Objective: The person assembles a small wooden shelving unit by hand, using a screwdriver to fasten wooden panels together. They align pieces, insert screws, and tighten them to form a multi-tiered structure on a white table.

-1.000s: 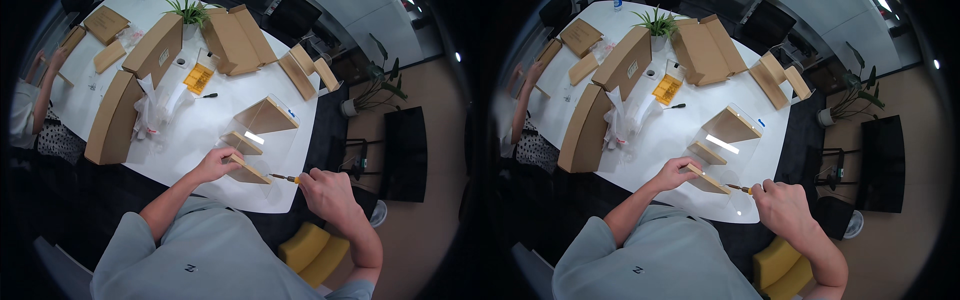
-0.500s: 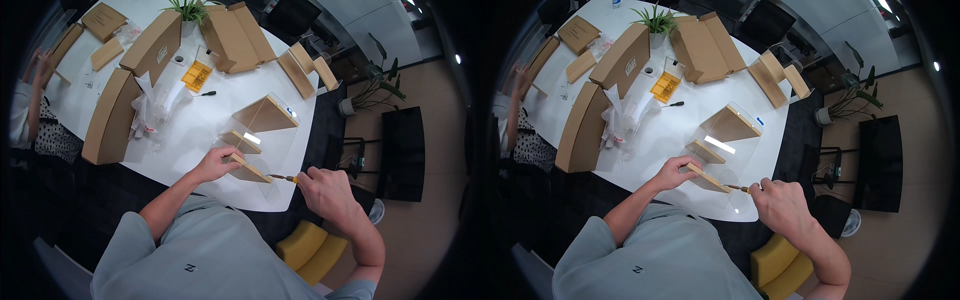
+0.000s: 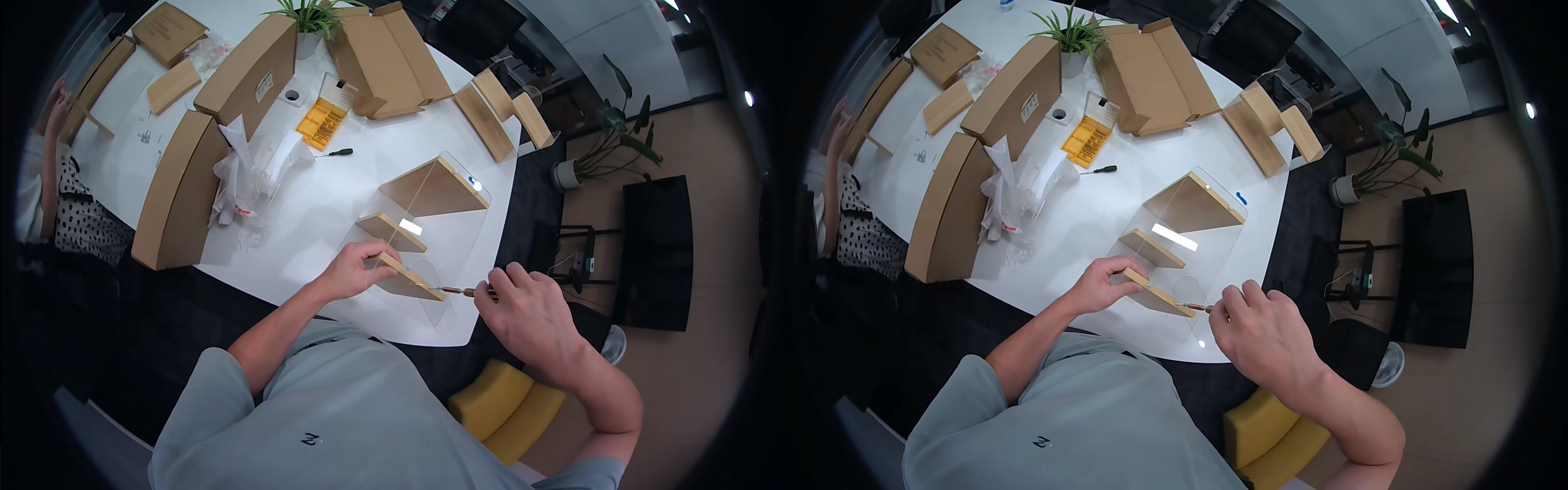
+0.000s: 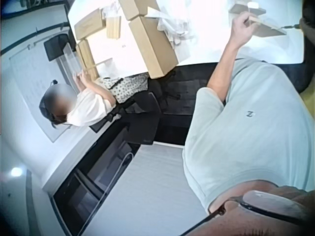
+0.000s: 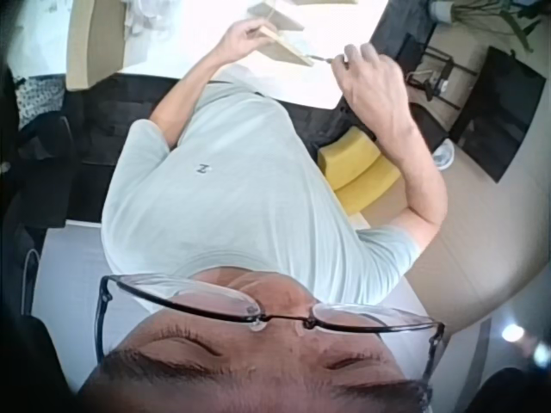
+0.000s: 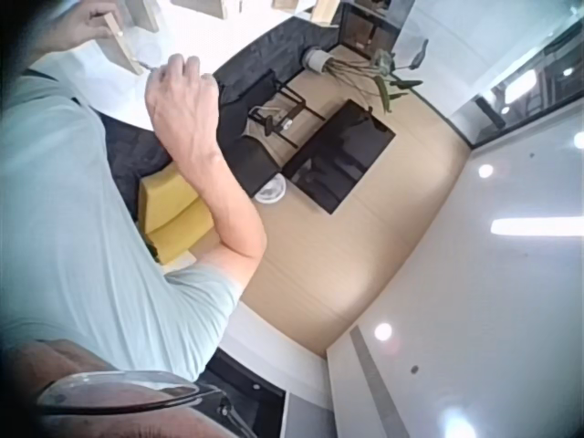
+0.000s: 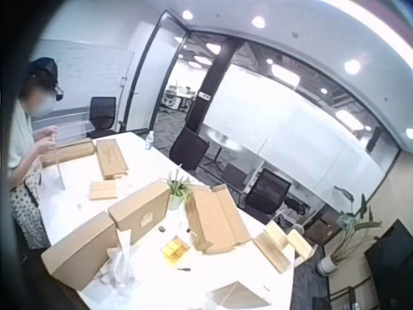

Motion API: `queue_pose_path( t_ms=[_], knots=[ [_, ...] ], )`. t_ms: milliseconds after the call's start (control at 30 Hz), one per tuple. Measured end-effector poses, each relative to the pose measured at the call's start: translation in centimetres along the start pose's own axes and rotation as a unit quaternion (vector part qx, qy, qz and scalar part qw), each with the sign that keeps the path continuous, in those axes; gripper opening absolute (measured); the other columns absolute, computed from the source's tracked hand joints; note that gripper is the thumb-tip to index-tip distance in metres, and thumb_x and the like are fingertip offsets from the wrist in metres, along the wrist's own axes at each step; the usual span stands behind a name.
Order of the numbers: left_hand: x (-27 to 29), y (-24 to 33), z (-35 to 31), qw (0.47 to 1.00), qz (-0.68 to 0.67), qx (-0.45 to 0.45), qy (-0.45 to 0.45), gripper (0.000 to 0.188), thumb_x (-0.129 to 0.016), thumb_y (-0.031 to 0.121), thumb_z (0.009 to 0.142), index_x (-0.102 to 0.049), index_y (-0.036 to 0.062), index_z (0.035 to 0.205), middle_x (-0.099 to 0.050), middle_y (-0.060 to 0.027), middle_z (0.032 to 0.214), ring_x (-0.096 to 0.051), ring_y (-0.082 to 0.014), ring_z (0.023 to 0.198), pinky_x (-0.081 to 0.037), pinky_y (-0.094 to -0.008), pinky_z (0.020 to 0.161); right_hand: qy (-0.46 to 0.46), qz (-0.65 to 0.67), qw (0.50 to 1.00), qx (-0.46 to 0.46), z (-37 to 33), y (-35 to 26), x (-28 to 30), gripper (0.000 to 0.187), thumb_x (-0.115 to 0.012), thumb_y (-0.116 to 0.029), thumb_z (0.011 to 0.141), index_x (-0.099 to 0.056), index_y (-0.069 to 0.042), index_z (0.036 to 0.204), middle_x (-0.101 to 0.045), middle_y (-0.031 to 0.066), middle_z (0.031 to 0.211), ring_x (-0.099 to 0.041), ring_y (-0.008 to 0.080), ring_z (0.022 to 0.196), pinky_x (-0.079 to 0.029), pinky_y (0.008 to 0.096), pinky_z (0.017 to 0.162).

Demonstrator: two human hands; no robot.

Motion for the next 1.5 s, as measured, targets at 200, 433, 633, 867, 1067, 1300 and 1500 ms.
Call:
queue_pose_path(
  t_ms=[200, 433, 633, 867, 1067, 1300, 1500],
  knots=[
    [-0.2, 0.6, 0.3, 1.000, 0.017, -0.011, 0.008, 0.014, -0.074, -0.001, 0.087, -0.073, 0.0022, 0.101, -0.071, -0.0058, 0.102, -0.067, -0.0157, 0.097, -0.053, -0.0300, 0.092, -0.058, 0.059, 0.997, 0.010, 0.4, -0.1, -1.4, 0.009, -0.066, -0.009, 0.084, -0.069, -0.003, 0.078, -0.064, 0.0091, 0.073, -0.067, 0.0242, 0.064, -0.051, 0.0360, 0.053],
    [0.0, 0.7, 0.1, 1.000, 0.021, -0.015, 0.015, 0.014, -0.074, -0.002, 0.087, -0.072, 0.0015, 0.101, -0.072, -0.0064, 0.104, -0.068, -0.0166, 0.097, -0.053, -0.0302, 0.092, -0.108, 0.179, 0.976, -0.064, 0.5, 2.3, -4.5, 0.010, -0.065, -0.010, 0.085, -0.064, -0.001, 0.079, -0.063, 0.0132, 0.062, -0.065, 0.0312, 0.052, -0.053, 0.0411, 0.050],
    [0.0, 0.5, 0.1, 1.000, 0.009, -0.009, 0.015, 0.016, -0.074, -0.003, 0.086, -0.073, 0.0016, 0.101, -0.072, -0.0062, 0.105, -0.068, -0.0164, 0.098, -0.052, -0.0304, 0.093, 0.025, 0.081, 0.996, 0.027, 0.3, 0.5, -1.5, 0.010, -0.068, -0.009, 0.088, -0.066, -0.001, 0.081, -0.058, 0.0090, 0.075, -0.064, 0.0260, 0.055, -0.053, 0.0395, 0.049],
    [-0.5, 0.8, 0.4, 1.000, 0.015, -0.013, 0.019, 0.015, -0.074, -0.002, 0.086, -0.073, 0.0015, 0.101, -0.073, -0.0061, 0.106, -0.068, -0.0163, 0.100, -0.052, -0.0305, 0.094, -0.119, 0.142, 0.982, -0.047, 0.0, 2.4, -3.0, 0.014, -0.066, -0.012, 0.089, -0.066, 0.000, 0.081, -0.068, 0.0133, 0.071, -0.068, 0.0286, 0.056, -0.053, 0.0382, 0.050],
    [-0.2, 0.6, 0.6, 1.000, -0.006, 0.002, 0.018, 0.016, -0.075, -0.001, 0.086, -0.074, 0.0015, 0.102, -0.074, -0.0056, 0.107, -0.068, -0.0154, 0.102, -0.052, -0.0307, 0.096, -0.109, 0.134, 0.983, -0.060, -0.2, 2.0, -3.2, 0.012, -0.067, -0.012, 0.092, -0.066, 0.001, 0.090, -0.066, 0.0121, 0.077, -0.069, 0.0276, 0.059, -0.056, 0.0384, 0.052],
    [-0.3, 0.1, 0.4, 0.999, -0.004, -0.003, 0.034, 0.018, -0.078, 0.005, 0.087, -0.073, 0.0019, 0.104, -0.074, -0.0050, 0.103, -0.068, -0.0154, 0.100, -0.052, -0.0308, 0.096, -0.028, 0.021, 0.998, 0.060, 0.2, 0.1, -0.9, 0.009, -0.068, -0.010, 0.091, -0.068, -0.002, 0.089, -0.062, 0.0089, 0.081, -0.071, 0.0237, 0.069, -0.056, 0.0375, 0.055],
    [-0.6, 0.9, 0.5, 0.999, 0.023, -0.019, 0.031, 0.016, -0.076, -0.001, 0.086, -0.074, 0.0017, 0.102, -0.073, -0.0063, 0.108, -0.068, -0.0168, 0.102, -0.052, -0.0308, 0.096, -0.203, 0.209, 0.948, -0.131, -0.2, 3.3, -4.6, 0.016, -0.066, -0.015, 0.093, -0.071, 0.001, 0.092, -0.070, 0.0166, 0.075, -0.071, 0.0332, 0.063, -0.058, 0.0436, 0.060]
  ],
)
Point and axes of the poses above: each hand's wrist, its own z-axis towards the middle knuckle, its own x-axis out of the back of the hand, y = z × x, the point moved 8 cm from there along z, towards the middle knuckle
